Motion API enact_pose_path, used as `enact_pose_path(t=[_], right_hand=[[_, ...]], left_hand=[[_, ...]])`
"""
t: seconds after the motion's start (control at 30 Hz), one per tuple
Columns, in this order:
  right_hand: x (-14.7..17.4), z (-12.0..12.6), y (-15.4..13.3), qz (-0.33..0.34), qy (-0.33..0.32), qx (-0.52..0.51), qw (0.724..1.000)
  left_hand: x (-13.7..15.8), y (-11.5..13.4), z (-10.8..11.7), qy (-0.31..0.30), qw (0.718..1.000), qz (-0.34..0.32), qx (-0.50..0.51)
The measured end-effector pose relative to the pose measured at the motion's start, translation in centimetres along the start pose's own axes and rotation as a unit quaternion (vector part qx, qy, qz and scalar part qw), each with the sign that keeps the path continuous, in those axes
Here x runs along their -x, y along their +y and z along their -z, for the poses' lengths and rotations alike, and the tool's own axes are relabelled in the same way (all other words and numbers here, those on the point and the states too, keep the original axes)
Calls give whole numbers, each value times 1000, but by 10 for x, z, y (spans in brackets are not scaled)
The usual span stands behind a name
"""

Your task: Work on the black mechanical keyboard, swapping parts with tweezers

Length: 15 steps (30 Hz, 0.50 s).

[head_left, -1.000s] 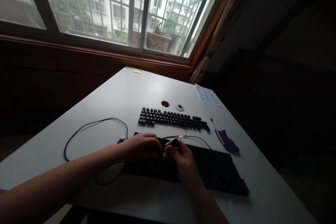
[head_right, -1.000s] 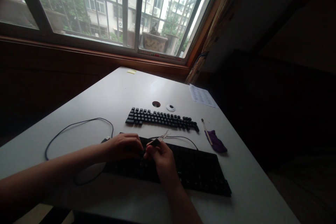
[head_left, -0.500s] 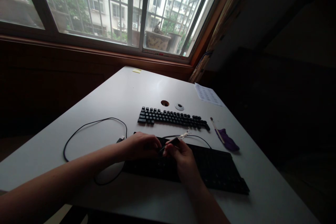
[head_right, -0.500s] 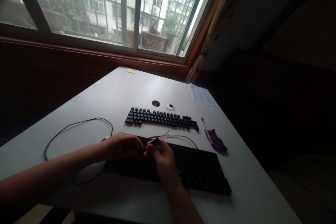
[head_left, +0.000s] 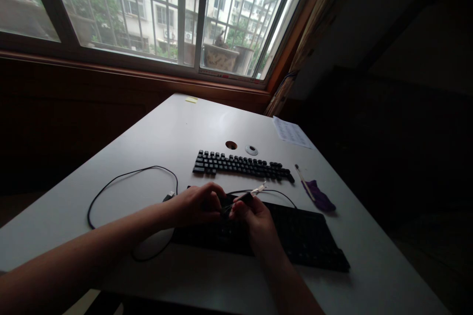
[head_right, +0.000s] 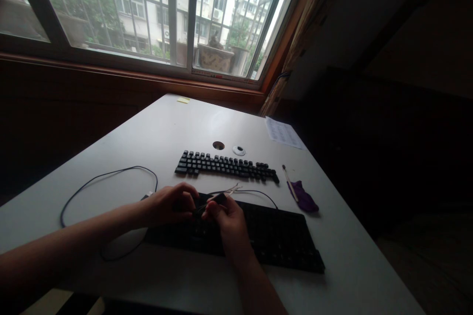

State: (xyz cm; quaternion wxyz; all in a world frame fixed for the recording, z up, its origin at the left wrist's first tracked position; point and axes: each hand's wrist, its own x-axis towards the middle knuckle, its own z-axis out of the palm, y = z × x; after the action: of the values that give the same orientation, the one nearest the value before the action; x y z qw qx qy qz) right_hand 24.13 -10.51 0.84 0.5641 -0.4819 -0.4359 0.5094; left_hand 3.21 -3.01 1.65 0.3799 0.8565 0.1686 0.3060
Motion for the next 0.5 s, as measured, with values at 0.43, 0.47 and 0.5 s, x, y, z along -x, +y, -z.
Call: enact_pose_path(t=[0.43, 0.47, 0.5], right_hand=[[0, -3, -5, 5, 45, -56, 997], [0, -3, -6, 8, 58, -60, 997], [0, -4, -7, 13, 71, -60, 996]], left_hand=[[2, -10, 0, 42, 995, -81, -32], [2, -11, 1, 51, 994, -85, -35], [2, -12, 3, 63, 993, -87, -40]])
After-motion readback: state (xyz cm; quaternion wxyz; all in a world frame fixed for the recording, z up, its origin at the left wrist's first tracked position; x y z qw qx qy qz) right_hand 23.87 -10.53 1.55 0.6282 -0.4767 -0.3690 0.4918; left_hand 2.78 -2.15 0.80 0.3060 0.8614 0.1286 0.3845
